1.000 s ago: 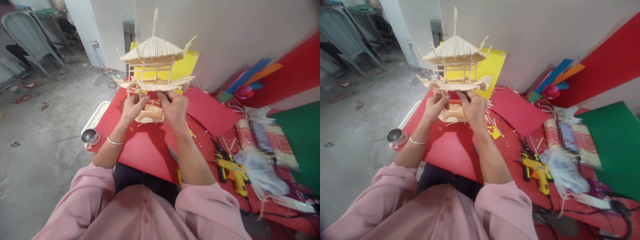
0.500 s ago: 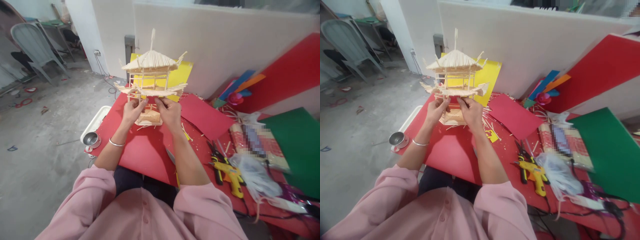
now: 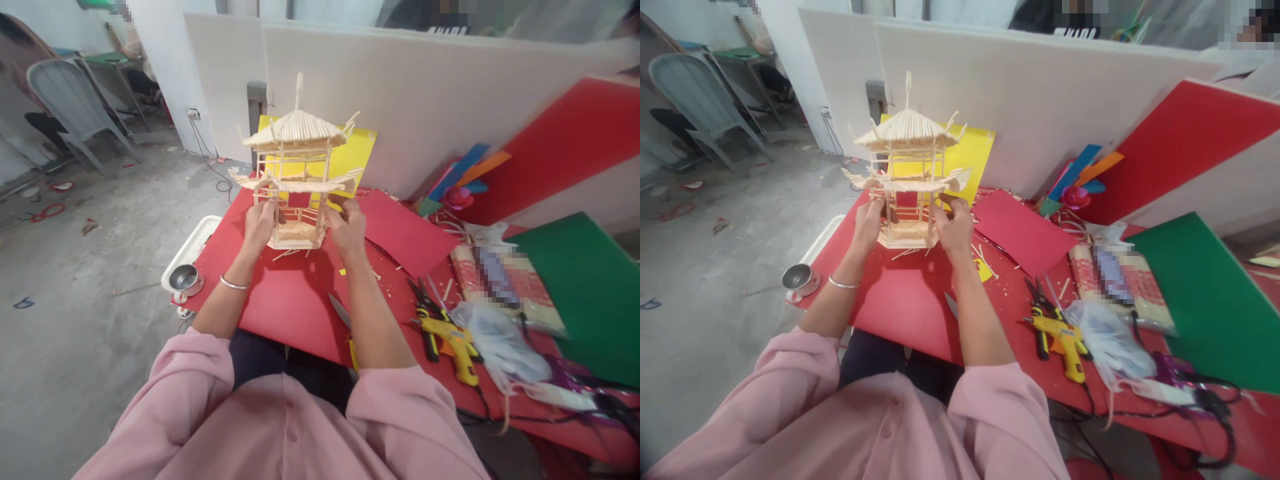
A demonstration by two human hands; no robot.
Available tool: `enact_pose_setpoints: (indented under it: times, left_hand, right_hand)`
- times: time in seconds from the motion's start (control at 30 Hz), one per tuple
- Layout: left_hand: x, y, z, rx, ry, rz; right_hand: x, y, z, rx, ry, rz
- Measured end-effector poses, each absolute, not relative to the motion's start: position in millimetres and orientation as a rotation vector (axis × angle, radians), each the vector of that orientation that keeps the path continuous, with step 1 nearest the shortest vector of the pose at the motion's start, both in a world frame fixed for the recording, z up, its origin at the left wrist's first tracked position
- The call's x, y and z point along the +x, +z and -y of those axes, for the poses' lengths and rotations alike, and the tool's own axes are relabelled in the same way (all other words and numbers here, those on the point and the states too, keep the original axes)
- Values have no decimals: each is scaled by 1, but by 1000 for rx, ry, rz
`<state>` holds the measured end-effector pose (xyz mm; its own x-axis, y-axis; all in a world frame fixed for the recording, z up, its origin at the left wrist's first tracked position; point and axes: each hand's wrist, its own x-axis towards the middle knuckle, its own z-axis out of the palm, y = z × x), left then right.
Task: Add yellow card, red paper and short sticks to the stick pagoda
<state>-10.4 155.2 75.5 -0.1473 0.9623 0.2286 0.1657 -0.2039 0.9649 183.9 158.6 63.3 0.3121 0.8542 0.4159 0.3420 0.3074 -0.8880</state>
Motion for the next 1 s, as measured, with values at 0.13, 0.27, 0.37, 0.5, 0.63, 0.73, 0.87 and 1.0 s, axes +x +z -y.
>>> enact_pose_setpoints:
  times: [0.13,0.27,0.37,0.5,0.63,0.73,0.87,1.0]
  left_hand:
    - [-9,74,-155,1422,1463,-1362]
    - [-7,68,-156,1430,1483,-1445]
    - [-7,61,-152,1431,1651,-1565]
    - [-10,52,-121,1389,1928,-1621]
    - [-7,36,-71,1354,1824,-1442]
    - [2,12,-41,1340,1500,-1428]
    - [12,-17,-23,1283,1083,-1441]
    - [15,-23,-19,1605,940,-1407]
  right_hand:
    - [181,71,-167,-1302,487,1351]
    - [178,73,-170,-1373,414,1375]
    - [176,72,-168,-1380,396,1370]
    - [173,71,-161,-1394,402,1359]
    - [172,69,-153,-1382,407,1372]
    - [172,65,-147,-1390,408,1365]
    - [171,56,-139,-1361,432,1350]
    - [169,44,-127,-1319,432,1329]
